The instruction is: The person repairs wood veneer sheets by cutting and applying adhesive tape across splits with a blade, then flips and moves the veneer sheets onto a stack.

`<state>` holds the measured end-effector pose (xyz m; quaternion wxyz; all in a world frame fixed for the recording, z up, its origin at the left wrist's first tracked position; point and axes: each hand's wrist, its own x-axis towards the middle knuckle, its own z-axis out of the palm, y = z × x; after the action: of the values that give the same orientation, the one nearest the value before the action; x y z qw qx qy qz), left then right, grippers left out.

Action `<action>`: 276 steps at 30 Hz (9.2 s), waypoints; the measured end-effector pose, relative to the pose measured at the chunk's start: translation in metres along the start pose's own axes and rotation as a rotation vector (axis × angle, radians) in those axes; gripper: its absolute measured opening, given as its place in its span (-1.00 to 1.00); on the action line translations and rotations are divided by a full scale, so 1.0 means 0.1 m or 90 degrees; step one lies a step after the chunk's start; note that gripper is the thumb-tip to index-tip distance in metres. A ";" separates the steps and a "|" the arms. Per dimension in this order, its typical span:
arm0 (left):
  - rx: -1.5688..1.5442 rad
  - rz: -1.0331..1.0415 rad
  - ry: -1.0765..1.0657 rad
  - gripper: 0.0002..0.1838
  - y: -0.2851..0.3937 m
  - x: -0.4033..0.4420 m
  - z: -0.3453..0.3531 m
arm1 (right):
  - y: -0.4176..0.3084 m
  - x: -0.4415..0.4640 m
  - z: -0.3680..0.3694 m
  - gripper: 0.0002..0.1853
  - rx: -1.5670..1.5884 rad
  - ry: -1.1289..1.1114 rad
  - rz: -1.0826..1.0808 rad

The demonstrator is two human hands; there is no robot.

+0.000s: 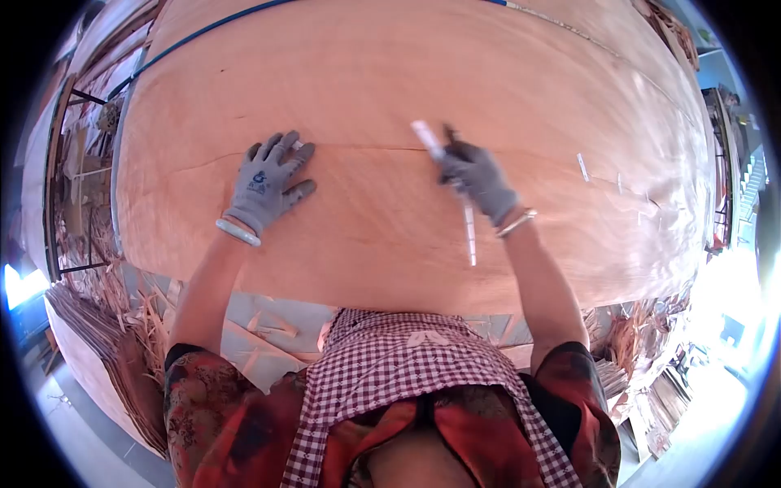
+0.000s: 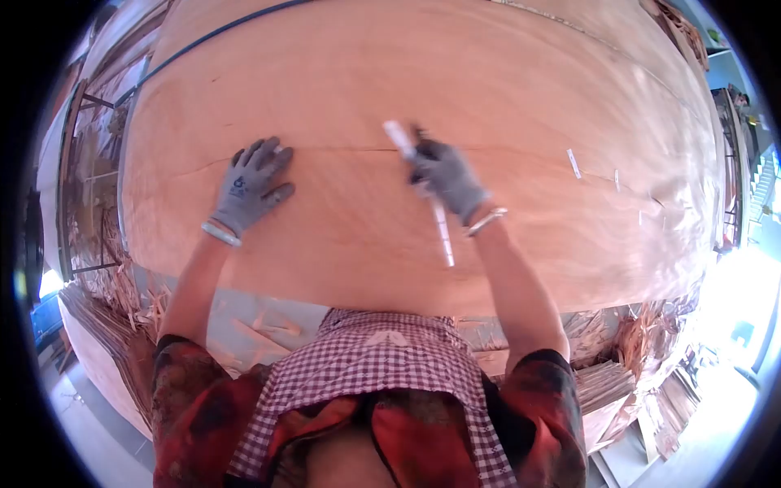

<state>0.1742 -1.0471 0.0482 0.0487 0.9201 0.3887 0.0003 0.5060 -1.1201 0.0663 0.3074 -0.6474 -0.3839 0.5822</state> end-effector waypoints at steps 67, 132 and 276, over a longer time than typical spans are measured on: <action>-0.129 -0.046 0.108 -0.47 -1.49 -0.99 0.11 | -0.65 0.62 3.04 -0.76 -0.239 -0.148 -0.030; -0.173 0.050 0.191 -0.51 -2.64 -1.61 0.09 | -0.98 1.02 4.36 -0.62 -0.237 -0.012 -0.055; -0.137 1.049 0.313 -0.87 -7.39 4.97 -1.74 | -3.66 4.74 7.67 -0.82 0.691 1.165 0.054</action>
<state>-0.0144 -0.1636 0.1369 0.0344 0.8728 -0.4042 0.2714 -0.2911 -0.5631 0.0278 0.7060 -0.6278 0.3271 -0.0227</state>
